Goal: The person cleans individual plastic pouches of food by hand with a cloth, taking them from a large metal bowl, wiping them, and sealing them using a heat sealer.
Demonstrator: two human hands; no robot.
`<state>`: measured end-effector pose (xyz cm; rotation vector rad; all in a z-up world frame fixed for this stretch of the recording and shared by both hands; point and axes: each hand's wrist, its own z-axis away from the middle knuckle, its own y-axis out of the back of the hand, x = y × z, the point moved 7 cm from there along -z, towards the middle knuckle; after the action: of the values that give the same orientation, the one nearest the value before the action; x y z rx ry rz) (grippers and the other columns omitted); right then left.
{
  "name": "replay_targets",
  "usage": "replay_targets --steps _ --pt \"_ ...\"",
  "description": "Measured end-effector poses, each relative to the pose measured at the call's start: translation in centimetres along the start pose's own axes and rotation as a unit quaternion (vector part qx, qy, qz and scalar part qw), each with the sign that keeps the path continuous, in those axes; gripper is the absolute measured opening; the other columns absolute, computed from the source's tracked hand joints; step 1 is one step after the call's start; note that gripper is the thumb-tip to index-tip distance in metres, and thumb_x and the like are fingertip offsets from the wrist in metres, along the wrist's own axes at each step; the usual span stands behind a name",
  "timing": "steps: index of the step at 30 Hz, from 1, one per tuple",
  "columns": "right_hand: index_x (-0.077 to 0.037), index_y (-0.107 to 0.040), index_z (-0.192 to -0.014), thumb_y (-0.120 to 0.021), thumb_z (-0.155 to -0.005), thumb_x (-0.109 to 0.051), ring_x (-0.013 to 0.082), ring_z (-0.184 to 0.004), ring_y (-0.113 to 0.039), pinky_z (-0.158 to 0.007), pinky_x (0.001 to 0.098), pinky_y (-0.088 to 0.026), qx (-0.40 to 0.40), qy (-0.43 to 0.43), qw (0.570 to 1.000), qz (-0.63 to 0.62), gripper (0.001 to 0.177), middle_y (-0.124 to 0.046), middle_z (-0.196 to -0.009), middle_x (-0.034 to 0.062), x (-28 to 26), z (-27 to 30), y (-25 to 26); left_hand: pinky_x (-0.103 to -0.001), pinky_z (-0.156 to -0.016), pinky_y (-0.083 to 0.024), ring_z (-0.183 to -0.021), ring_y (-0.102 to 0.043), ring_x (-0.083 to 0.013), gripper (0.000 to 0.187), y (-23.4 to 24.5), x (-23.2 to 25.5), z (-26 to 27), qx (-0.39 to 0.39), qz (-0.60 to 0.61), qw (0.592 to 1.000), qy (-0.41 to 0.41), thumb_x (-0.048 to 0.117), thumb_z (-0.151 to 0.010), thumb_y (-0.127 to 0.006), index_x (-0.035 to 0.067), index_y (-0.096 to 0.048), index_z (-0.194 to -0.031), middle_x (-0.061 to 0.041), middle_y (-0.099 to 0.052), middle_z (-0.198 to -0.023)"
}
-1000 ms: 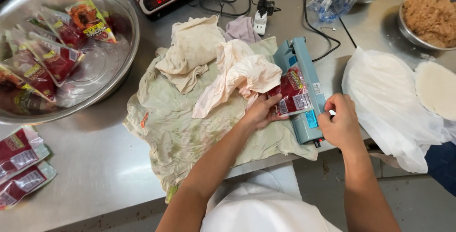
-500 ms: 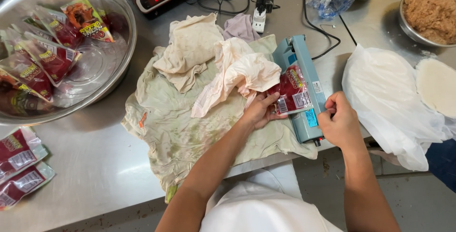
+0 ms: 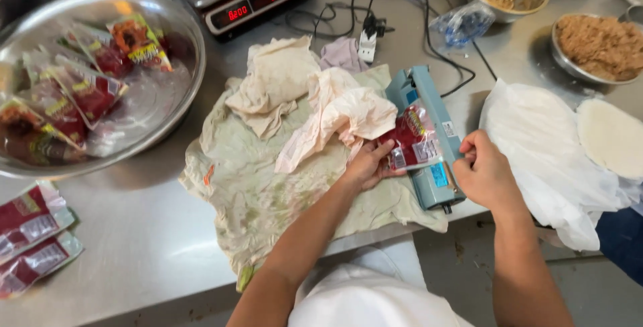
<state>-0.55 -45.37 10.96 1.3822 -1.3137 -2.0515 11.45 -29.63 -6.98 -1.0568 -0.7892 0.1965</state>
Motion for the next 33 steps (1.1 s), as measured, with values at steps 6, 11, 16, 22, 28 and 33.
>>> replay_targets --steps 6,11,16,22,28,33 --pt "-0.013 -0.053 -0.105 -0.055 -0.086 -0.016 0.0336 -0.092 -0.066 -0.087 0.0534 -0.053 0.031 -0.008 0.998 -0.053 0.02 -0.062 -0.089 0.0123 0.5 0.6 -1.2 -0.061 -0.064 -0.065 -0.084 -0.075 -0.0326 0.044 -1.5 1.3 0.9 -0.001 0.023 1.0 -0.001 0.02 -0.102 -0.068 0.005 -0.046 -0.136 -0.013 -0.068 -0.1" --pt "-0.012 -0.051 -0.103 -0.057 -0.086 -0.014 0.036 -0.089 -0.066 -0.084 0.0537 -0.053 0.034 -0.012 0.997 -0.067 0.018 -0.061 -0.086 0.0135 0.0 1.3 -1.4 -0.063 -0.066 -0.064 -0.08 -0.073 -0.0304 0.039 -0.7 0.6 0.6 -0.003 0.045 0.999 0.013 0.023 -0.1 -0.069 0.01 -0.05 -0.131 -0.012 -0.069 -0.096" --pt "-0.011 -0.05 -0.1 -0.054 -0.085 -0.012 0.0314 -0.081 -0.064 -0.079 0.0517 -0.052 0.034 0.001 0.996 -0.087 0.015 -0.057 -0.081 0.0116 -0.6 1.6 -1.1 -0.061 -0.063 -0.065 -0.072 -0.072 -0.0268 0.032 -1.4 1.0 1.3 0.007 0.038 0.999 0.009 0.021 -0.097 -0.069 0.011 -0.054 -0.124 -0.009 -0.068 -0.089" --pt "-0.01 -0.05 -0.099 -0.055 -0.085 -0.01 0.0305 -0.077 -0.064 -0.078 0.0505 -0.053 0.036 0.009 0.995 -0.089 0.015 -0.056 -0.078 0.0101 -1.1 1.7 -0.9 -0.059 -0.062 -0.066 -0.072 -0.073 -0.0253 0.032 -1.5 1.2 1.2 0.008 0.032 0.999 0.004 0.021 -0.097 -0.068 0.013 -0.055 -0.125 -0.008 -0.069 -0.089" --pt "-0.01 -0.05 -0.098 -0.054 -0.085 -0.01 0.0294 -0.074 -0.062 -0.077 0.0498 -0.052 0.043 0.012 0.995 -0.091 0.014 -0.054 -0.078 0.0093 -0.8 1.7 -1.0 -0.057 -0.066 -0.066 -0.084 -0.075 -0.0284 0.039 -2.2 1.3 1.4 0.002 0.015 1.0 0.002 0.024 -0.097 -0.069 0.017 -0.052 -0.132 -0.01 -0.071 -0.099" --pt "-0.01 -0.051 -0.098 -0.055 -0.084 -0.011 0.0301 -0.077 -0.063 -0.077 0.0497 -0.053 0.041 0.012 0.996 -0.084 0.014 -0.055 -0.078 0.0096 -0.4 1.5 -1.2 -0.058 -0.073 -0.065 -0.098 -0.072 -0.0327 0.044 -4.4 1.9 2.0 0.037 -0.097 0.994 -0.045 0.021 -0.098 -0.072 0.014 -0.05 -0.135 -0.015 -0.067 -0.117"
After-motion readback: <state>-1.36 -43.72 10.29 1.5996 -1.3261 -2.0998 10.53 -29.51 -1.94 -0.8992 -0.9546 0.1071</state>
